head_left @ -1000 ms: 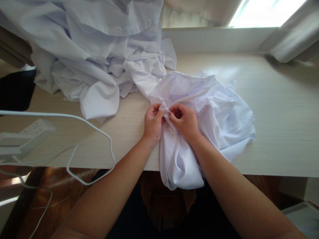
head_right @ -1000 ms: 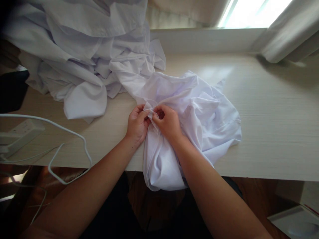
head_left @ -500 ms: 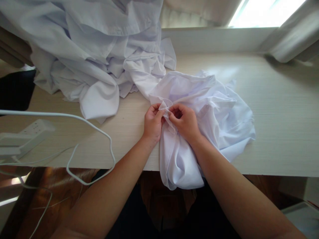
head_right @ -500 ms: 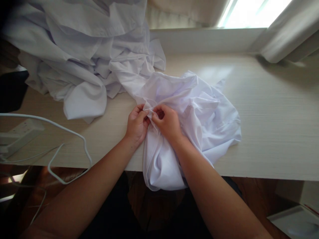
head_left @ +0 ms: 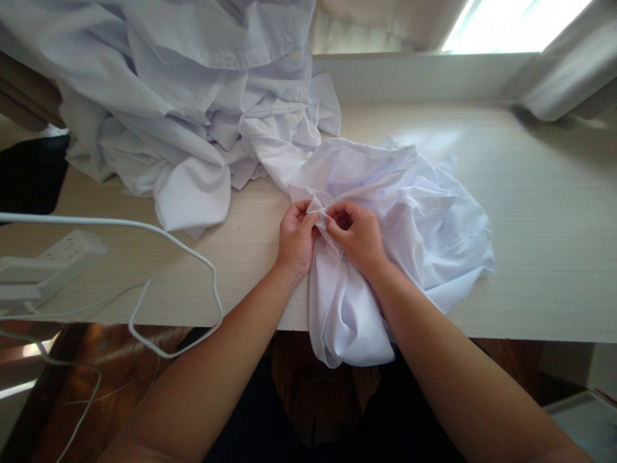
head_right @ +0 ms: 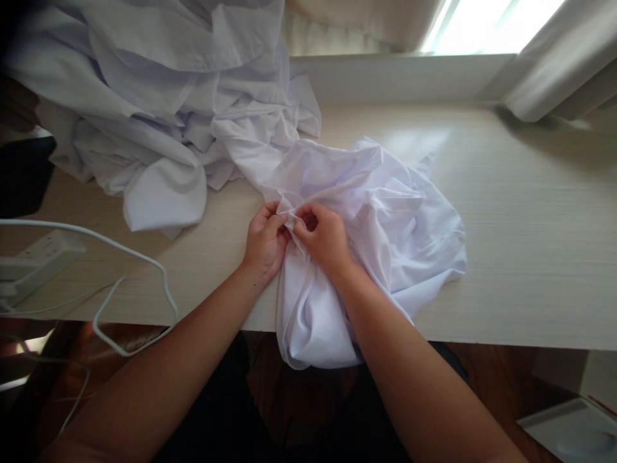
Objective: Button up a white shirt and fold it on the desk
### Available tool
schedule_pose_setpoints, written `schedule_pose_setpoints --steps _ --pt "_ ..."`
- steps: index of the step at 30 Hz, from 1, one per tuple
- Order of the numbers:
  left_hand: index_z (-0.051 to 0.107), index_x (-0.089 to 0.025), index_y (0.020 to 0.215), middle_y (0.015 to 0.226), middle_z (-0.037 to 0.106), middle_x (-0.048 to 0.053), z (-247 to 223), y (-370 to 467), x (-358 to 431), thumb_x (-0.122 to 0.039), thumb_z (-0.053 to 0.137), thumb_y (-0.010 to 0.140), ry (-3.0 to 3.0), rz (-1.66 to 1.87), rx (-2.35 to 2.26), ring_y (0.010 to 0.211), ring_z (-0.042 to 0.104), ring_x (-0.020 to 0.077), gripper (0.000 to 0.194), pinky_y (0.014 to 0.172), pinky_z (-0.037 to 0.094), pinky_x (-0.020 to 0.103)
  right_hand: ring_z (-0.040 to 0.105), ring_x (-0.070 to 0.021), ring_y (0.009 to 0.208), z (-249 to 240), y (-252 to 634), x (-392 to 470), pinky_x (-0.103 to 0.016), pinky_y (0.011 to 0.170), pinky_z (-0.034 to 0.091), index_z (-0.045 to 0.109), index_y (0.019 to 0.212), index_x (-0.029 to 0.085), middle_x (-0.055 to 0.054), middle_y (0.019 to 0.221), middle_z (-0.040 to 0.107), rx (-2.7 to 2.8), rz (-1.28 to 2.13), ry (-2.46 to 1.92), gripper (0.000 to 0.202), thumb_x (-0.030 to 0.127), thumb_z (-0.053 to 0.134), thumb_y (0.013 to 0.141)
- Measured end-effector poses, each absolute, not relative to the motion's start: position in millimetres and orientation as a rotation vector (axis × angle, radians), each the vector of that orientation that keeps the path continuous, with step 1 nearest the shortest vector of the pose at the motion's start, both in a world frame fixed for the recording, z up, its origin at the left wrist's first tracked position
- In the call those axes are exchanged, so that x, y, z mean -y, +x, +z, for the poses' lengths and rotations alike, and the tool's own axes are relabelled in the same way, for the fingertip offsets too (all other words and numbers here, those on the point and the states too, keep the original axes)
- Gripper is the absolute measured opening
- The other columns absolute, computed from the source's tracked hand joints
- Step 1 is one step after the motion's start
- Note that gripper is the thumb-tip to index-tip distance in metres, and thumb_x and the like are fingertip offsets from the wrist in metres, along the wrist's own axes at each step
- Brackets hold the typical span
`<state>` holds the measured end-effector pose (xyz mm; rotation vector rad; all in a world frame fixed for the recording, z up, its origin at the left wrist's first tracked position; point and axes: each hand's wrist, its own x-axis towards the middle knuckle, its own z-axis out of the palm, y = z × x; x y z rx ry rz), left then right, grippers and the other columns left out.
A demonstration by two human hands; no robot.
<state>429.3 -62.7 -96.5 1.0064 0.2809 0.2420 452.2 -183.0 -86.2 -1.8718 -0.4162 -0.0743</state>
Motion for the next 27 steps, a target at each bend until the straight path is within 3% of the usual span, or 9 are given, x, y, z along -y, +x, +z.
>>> schedule_pose_setpoints --steps 27 --pt "0.058 -0.018 0.097 0.089 0.064 0.000 -100.1 430.9 62.0 -0.016 0.069 0.073 0.956 0.245 -0.253 0.078 0.063 0.0108 0.027 0.080 0.052 0.026 0.057 -0.0127 0.064 -87.7 453.0 183.0 -0.026 0.061 0.045 0.068 0.089 0.018 -0.001 0.075 0.066 0.425 -0.078 -1.893 0.013 0.030 0.063 0.084"
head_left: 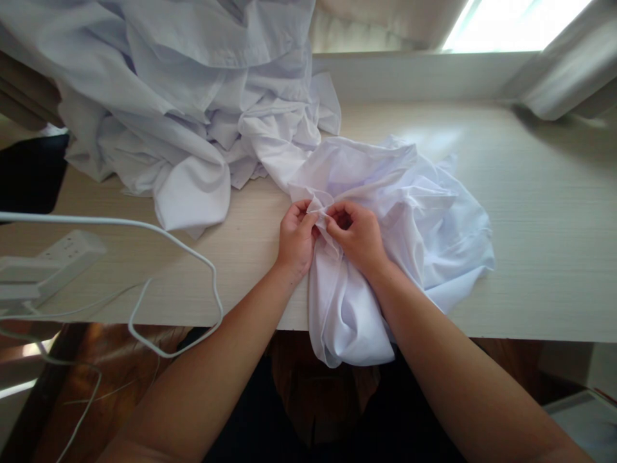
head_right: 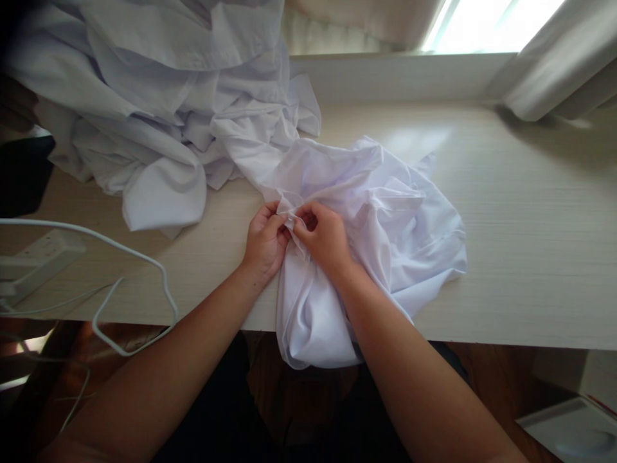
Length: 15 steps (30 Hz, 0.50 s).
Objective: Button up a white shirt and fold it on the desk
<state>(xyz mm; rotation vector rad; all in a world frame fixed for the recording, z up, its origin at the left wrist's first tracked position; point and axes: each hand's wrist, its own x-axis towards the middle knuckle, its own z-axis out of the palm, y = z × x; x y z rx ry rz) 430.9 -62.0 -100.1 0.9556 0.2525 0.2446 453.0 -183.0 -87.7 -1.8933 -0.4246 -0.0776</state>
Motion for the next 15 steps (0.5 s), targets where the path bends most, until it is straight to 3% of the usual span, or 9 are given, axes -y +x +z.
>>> schedule_pose_setpoints --steps 15 --pt "0.058 -0.019 0.098 0.088 0.063 -0.001 -101.9 431.6 61.7 -0.015 0.067 0.074 0.965 0.240 -0.250 0.077 0.061 0.0105 0.026 0.080 0.050 0.026 0.057 -0.0132 0.064 -88.0 453.4 182.7 -0.026 0.061 0.045 0.067 0.089 0.019 -0.002 0.075 0.066 0.425 -0.059 -1.882 0.014 0.032 0.064 0.085"
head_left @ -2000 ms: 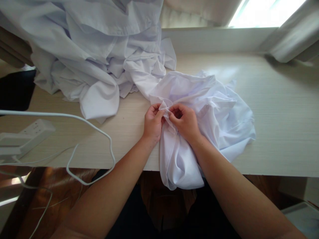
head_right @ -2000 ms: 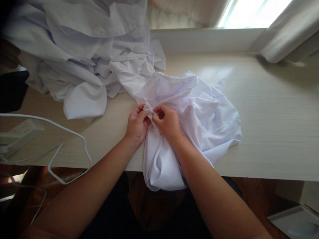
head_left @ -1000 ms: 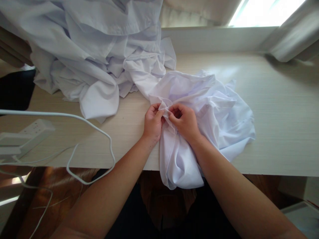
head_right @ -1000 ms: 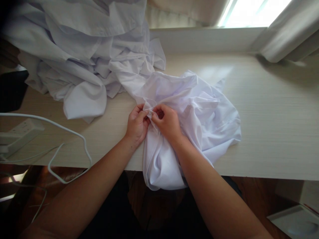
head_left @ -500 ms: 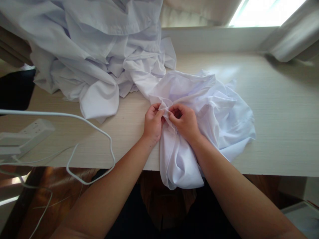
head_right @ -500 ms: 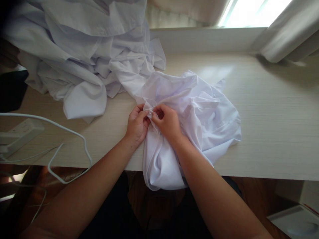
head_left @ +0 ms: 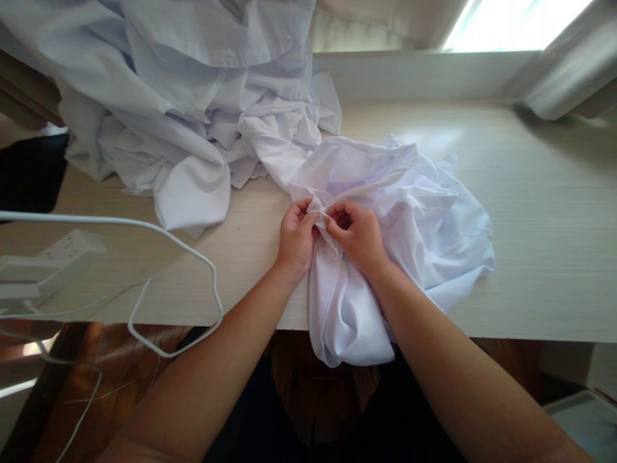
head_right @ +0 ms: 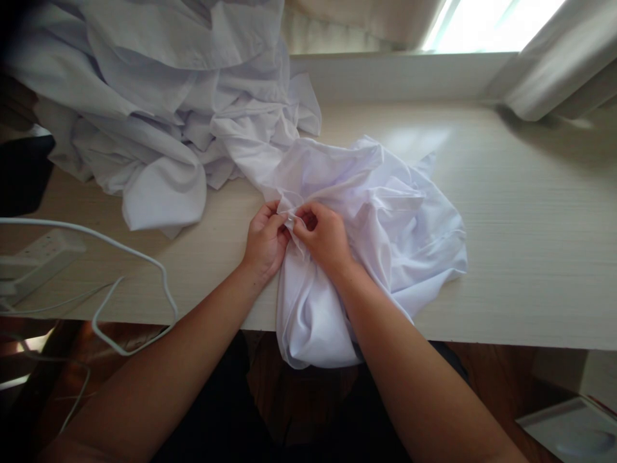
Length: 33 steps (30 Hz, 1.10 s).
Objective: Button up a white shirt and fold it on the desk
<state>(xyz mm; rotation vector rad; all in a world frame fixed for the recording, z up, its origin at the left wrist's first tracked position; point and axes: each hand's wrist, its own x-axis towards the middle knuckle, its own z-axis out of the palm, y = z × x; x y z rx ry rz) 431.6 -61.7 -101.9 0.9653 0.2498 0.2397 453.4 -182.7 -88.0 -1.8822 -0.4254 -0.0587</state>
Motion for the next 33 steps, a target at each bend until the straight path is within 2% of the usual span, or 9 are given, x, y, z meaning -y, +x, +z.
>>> schedule_pose_setpoints --steps 33 --pt "0.059 -0.019 0.097 0.088 0.063 -0.001 -101.9 432.0 62.2 -0.014 0.066 0.073 0.962 0.233 -0.227 0.078 0.060 0.0103 0.025 0.081 0.049 0.025 0.057 -0.0131 0.063 -88.2 452.9 183.1 -0.027 0.059 0.045 0.067 0.087 0.017 -0.001 0.074 0.066 0.446 -0.061 -1.880 0.014 0.031 0.065 0.084"
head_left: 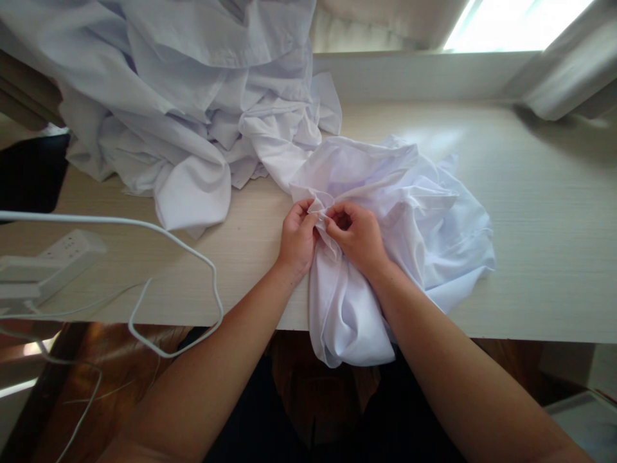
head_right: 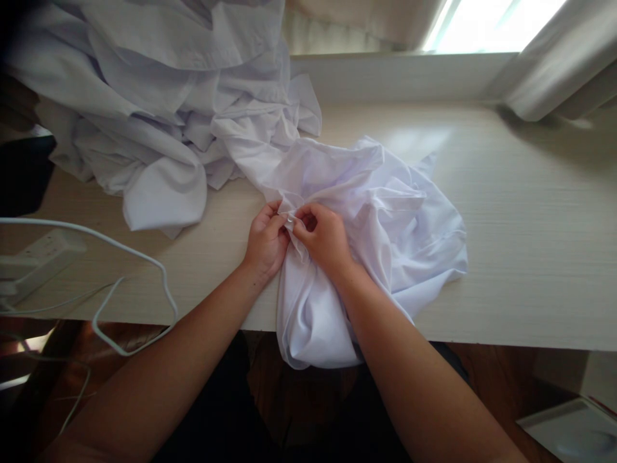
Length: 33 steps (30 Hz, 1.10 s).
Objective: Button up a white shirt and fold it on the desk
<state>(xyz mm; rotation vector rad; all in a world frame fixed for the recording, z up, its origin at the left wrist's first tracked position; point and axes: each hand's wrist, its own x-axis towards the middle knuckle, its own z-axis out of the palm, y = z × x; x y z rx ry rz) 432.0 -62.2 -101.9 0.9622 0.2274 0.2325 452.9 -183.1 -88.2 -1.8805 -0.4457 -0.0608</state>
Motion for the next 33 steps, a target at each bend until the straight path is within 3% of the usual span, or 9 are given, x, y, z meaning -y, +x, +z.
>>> schedule_pose_setpoints --steps 5,14,33 --pt "0.059 -0.019 0.097 0.087 0.063 -0.002 -101.6 431.7 62.3 -0.012 0.066 0.073 0.948 0.232 -0.227 0.078 0.060 0.0098 0.026 0.080 0.049 0.024 0.057 -0.0129 0.064 -87.2 452.3 183.0 -0.026 0.060 0.045 0.067 0.087 0.017 -0.001 0.074 0.066 0.443 -0.054 -1.886 0.014 0.031 0.064 0.084" --pt "0.059 -0.019 0.099 0.093 0.064 0.000 -102.1 431.8 62.9 -0.013 0.064 0.075 0.961 0.233 -0.186 0.084 0.062 0.0119 0.026 0.091 0.049 0.030 0.057 -0.0132 0.063 -86.7 452.8 183.2 -0.026 0.060 0.044 0.067 0.085 0.018 -0.001 0.073 0.065 0.446 -0.050 -1.894 0.014 0.031 0.064 0.084" --pt "0.060 -0.020 0.100 0.092 0.066 0.000 -99.7 429.7 64.5 -0.016 0.066 0.073 0.984 0.195 -0.196 0.086 0.064 0.0131 0.029 0.090 0.049 0.029 0.056 -0.0131 0.064 -88.3 452.9 181.8 -0.026 0.061 0.045 0.065 0.087 0.020 -0.001 0.074 0.065 0.403 -0.056 -1.873 0.011 0.030 0.063 0.085"
